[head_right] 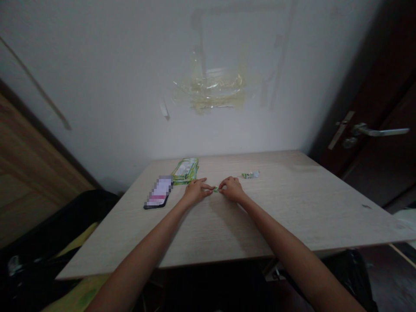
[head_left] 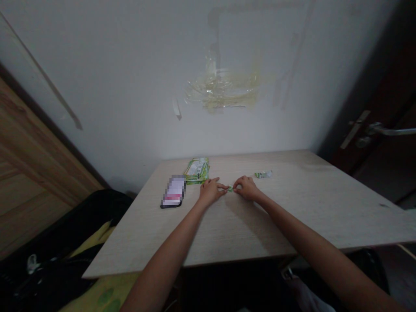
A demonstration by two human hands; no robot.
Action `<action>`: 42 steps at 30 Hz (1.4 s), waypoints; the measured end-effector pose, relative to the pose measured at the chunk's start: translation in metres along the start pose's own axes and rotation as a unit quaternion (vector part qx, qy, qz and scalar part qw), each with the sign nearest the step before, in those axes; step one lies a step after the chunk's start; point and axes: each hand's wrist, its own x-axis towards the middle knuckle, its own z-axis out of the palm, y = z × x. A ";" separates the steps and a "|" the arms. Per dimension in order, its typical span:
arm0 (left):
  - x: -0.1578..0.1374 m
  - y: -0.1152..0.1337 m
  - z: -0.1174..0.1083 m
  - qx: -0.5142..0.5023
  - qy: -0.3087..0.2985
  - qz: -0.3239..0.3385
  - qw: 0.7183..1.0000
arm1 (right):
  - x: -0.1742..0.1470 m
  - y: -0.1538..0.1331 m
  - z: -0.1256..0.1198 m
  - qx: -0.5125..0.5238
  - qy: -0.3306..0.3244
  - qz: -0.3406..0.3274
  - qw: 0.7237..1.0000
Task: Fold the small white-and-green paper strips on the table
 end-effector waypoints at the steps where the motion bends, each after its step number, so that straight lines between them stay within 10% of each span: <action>1: 0.001 -0.003 0.001 0.002 -0.005 0.000 1.000 | 0.000 0.001 0.000 0.001 -0.002 -0.001 1.000; 24: -0.005 -0.004 0.002 0.009 -0.026 0.012 1.000 | 0.001 0.005 -0.005 0.019 -0.034 0.028 0.999; 42: -0.005 -0.009 0.017 -0.012 0.051 0.103 0.993 | -0.012 0.016 -0.006 0.065 0.051 -0.116 0.990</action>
